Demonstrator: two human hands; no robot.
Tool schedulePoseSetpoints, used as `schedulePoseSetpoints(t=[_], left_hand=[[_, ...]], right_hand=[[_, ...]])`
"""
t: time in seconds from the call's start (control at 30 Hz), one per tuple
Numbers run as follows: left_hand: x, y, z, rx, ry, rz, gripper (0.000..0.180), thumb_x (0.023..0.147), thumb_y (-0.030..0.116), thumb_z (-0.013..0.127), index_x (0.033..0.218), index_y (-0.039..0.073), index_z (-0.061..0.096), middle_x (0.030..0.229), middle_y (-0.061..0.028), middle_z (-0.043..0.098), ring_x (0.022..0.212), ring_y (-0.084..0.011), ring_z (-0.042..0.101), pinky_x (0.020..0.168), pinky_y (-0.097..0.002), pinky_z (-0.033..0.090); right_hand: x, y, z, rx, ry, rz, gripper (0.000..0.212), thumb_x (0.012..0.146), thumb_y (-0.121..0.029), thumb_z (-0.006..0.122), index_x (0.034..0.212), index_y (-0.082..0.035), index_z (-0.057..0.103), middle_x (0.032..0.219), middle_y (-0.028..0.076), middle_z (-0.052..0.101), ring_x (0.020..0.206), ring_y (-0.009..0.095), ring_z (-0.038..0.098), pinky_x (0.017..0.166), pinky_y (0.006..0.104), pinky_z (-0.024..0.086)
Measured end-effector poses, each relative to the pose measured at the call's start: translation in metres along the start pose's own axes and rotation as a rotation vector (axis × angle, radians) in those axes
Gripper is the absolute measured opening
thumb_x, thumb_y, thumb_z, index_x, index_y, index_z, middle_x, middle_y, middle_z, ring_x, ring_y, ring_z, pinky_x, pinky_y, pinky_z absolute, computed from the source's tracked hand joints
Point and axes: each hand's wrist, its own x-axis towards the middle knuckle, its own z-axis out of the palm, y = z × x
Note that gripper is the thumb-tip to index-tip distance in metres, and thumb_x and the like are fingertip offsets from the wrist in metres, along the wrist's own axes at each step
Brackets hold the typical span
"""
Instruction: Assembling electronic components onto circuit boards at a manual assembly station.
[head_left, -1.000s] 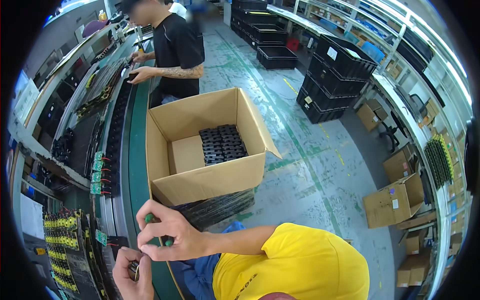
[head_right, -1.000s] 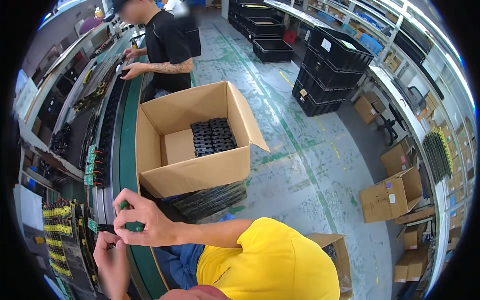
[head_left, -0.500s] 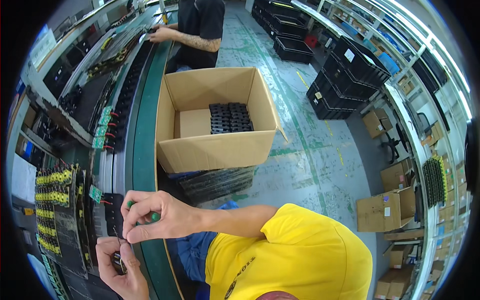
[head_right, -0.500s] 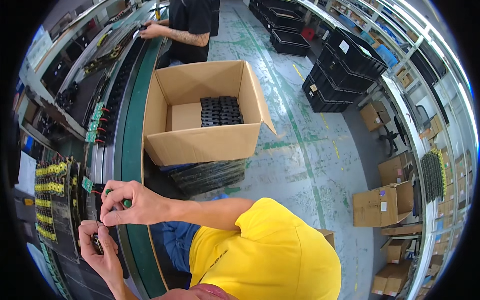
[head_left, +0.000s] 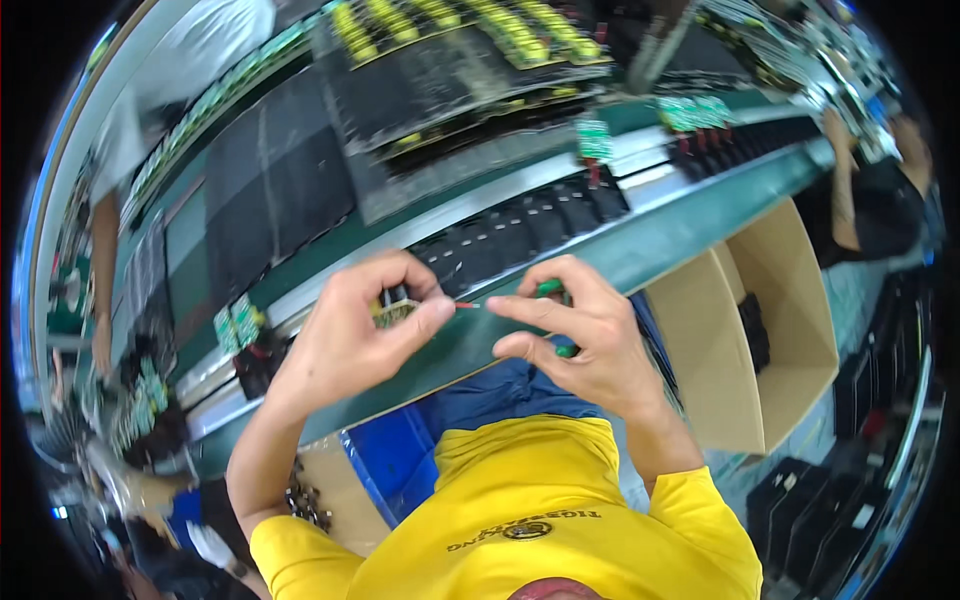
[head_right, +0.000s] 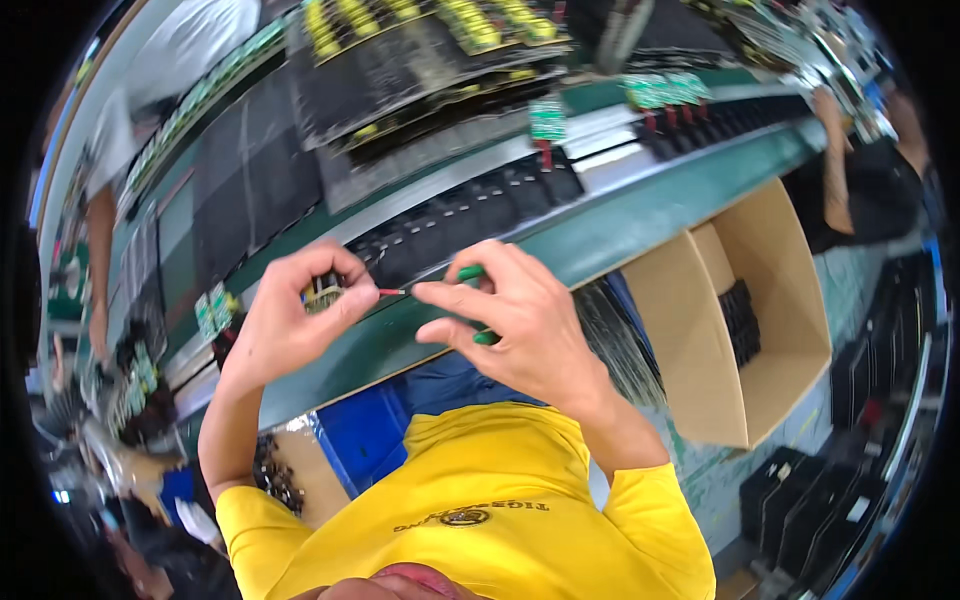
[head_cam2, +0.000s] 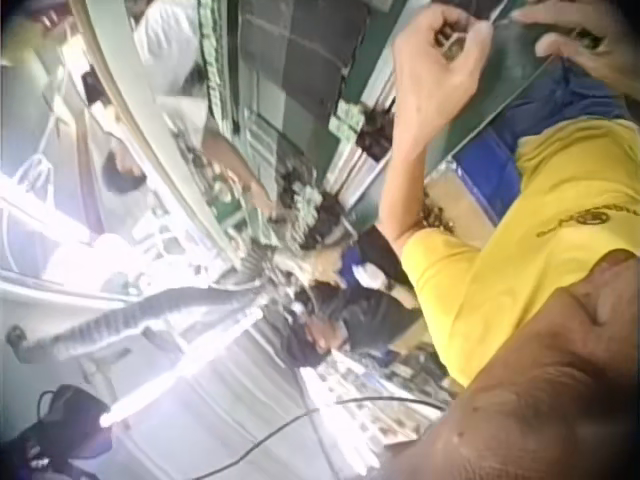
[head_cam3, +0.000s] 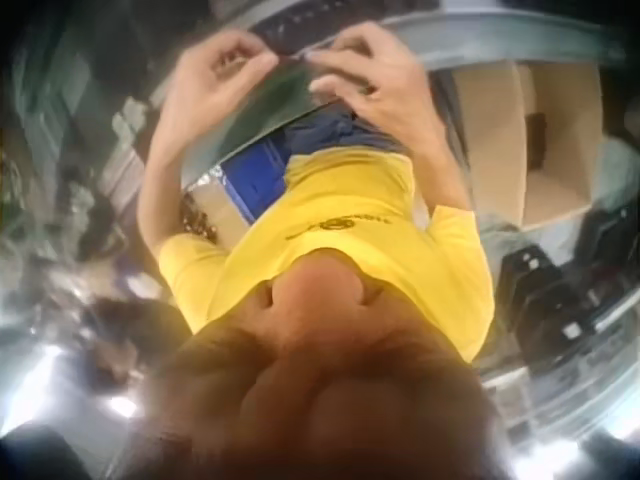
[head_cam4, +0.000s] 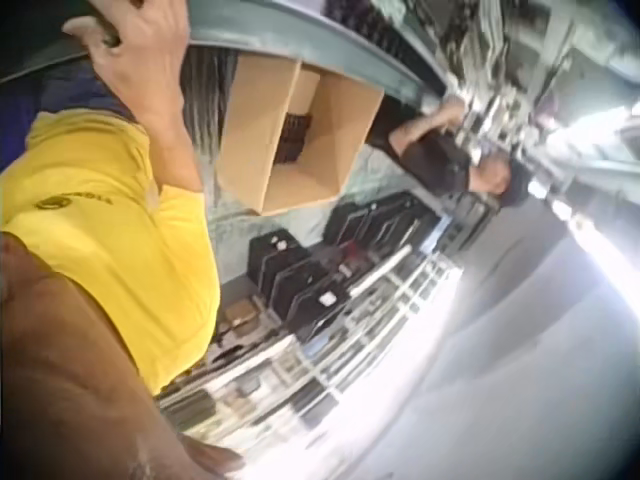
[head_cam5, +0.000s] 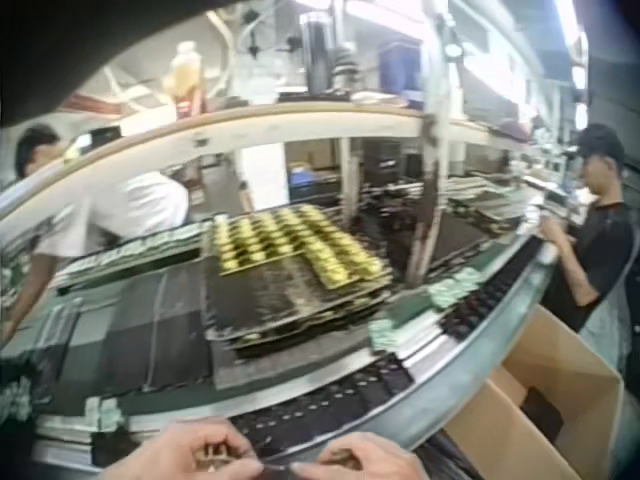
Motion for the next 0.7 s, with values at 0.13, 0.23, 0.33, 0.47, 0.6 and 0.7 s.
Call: schedulePoseSetpoints(t=[0.13,0.23,0.33,0.47,0.6,0.7], left_hand=[[-0.006,-0.018,-0.012,0.120,0.140,-0.176,0.013,0.102,0.012,0.082,0.102,-0.001,0.079,0.099,-0.0085,0.076,0.083,-0.0242,0.065,0.080,-0.0359,0.053],[0.002,-0.037,-0.015,0.129,0.192,-0.186,0.014,0.101,0.013,0.083,0.101,-0.001,0.080,0.099,-0.0085,0.075,0.083,-0.0240,0.065,0.080,-0.0355,0.053],[0.007,-0.055,-0.018,0.139,0.227,-0.182,0.014,0.100,0.013,0.083,0.100,0.000,0.081,0.098,-0.0084,0.075,0.082,-0.0237,0.065,0.080,-0.0352,0.053],[0.008,-0.072,-0.020,0.158,0.254,-0.157,0.012,0.099,0.011,0.083,0.099,-0.001,0.081,0.097,-0.0089,0.075,0.082,-0.0241,0.065,0.080,-0.0356,0.053],[0.007,-0.081,-0.018,0.132,0.277,-0.156,0.010,0.097,0.008,0.083,0.098,-0.002,0.081,0.097,-0.0090,0.074,0.083,-0.0245,0.066,0.080,-0.0360,0.054],[0.007,-0.086,-0.017,0.121,0.281,-0.153,0.010,0.096,0.007,0.083,0.098,-0.002,0.080,0.096,-0.0090,0.074,0.083,-0.0247,0.066,0.080,-0.0364,0.054]], right_hand=[[0.005,0.023,0.032,-0.339,0.044,-0.091,0.025,0.086,-0.016,0.100,0.110,-0.016,0.093,0.114,0.001,0.071,0.090,0.019,0.063,0.077,0.0338,0.053],[0.019,0.026,0.050,-0.366,0.023,-0.116,0.022,0.086,-0.016,0.099,0.107,-0.015,0.092,0.116,0.002,0.070,0.090,0.020,0.063,0.078,0.0355,0.054],[0.030,0.027,0.068,-0.404,0.017,-0.130,0.019,0.086,-0.016,0.099,0.104,-0.015,0.092,0.117,0.002,0.070,0.090,0.022,0.063,0.080,0.0372,0.054],[0.038,0.029,0.085,-0.436,-0.019,-0.174,0.015,0.087,-0.016,0.098,0.100,-0.014,0.091,0.117,0.002,0.069,0.090,0.022,0.062,0.081,0.0379,0.053],[0.037,0.029,0.091,-0.429,-0.044,-0.165,0.012,0.088,-0.016,0.098,0.097,-0.013,0.090,0.118,0.001,0.069,0.089,0.022,0.061,0.082,0.0378,0.053],[0.036,0.029,0.092,-0.431,-0.056,-0.157,0.012,0.088,-0.016,0.098,0.096,-0.013,0.089,0.119,0.001,0.069,0.089,0.022,0.061,0.082,0.0377,0.053]])
